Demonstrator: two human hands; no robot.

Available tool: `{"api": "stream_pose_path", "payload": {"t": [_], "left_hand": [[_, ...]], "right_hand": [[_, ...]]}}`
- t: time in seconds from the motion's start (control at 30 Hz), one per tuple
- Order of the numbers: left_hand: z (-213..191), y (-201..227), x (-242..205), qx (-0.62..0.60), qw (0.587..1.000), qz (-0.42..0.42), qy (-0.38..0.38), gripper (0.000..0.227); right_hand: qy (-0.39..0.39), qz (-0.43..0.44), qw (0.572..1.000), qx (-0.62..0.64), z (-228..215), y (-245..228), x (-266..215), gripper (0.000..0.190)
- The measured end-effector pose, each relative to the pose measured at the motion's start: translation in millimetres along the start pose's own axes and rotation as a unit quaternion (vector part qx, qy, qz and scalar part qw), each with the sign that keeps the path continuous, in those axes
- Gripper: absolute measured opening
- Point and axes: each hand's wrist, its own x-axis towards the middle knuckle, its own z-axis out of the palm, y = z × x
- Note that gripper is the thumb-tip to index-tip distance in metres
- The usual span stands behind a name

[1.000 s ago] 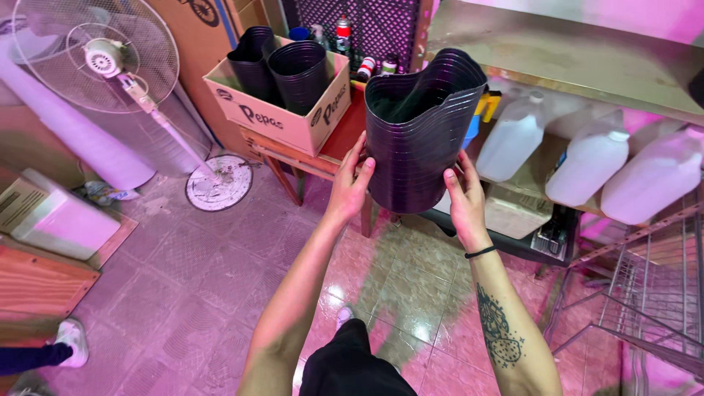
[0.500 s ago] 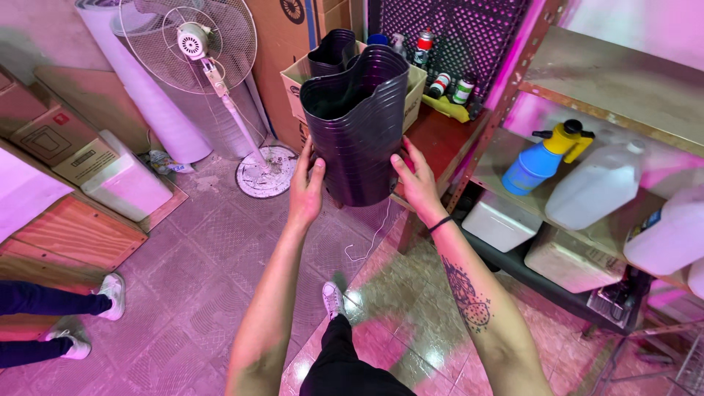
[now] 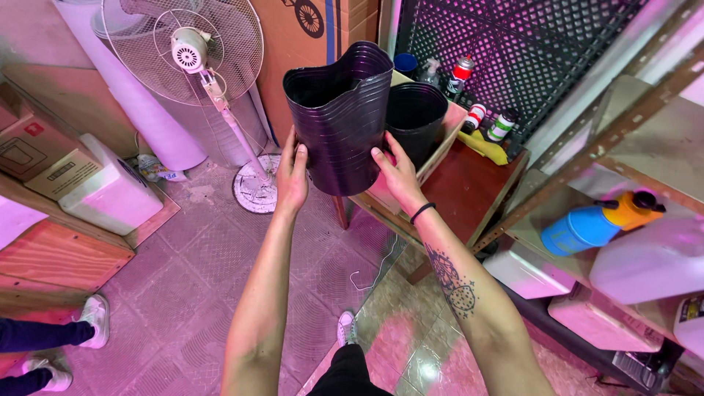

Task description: The person organizes gardening supplies on a metal shelving unit. They repeatedly pick up a blue and yellow spray bottle, white plastic jugs, and stacks of black plastic pots, moving them between a cardboard box and the shelves.

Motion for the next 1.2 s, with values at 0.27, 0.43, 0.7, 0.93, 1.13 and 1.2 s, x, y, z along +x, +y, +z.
{"api": "stream_pose_path", "payload": {"t": [0.27, 0.43, 0.7, 0.93, 1.13, 1.2], "left_hand": [[-5, -87, 137, -0.005, 1.0, -0.017, -0.01, 0.06], [-5, -128, 186, -0.016, 0.999, -0.031, -0.015, 0.06], [3, -166, 221, 0.003, 0.998, -0.049, -0.032, 0.06], [7, -167, 230, 0.004, 0.998, -0.05, -0.039, 0.061], [4, -165, 215, 0.018, 0.997, -0.058, -0.038, 0.063], [-1, -155, 207, 0.01, 0.999, -0.044, -0.029, 0.062]], "right_hand": [[0.012, 0.066, 0.995, 0.068, 55, 20, 116, 0.088], [0.033, 0.081, 0.993, 0.077, 83, 49, 163, 0.09], [0.052, 0.108, 0.99, 0.07, 95, 86, 194, 0.092], [0.045, 0.113, 0.99, 0.071, 91, 55, 187, 0.094], [0.039, 0.106, 0.991, 0.071, 79, 116, 189, 0.091], [0.032, 0.094, 0.993, 0.071, 76, 127, 182, 0.092]]}}
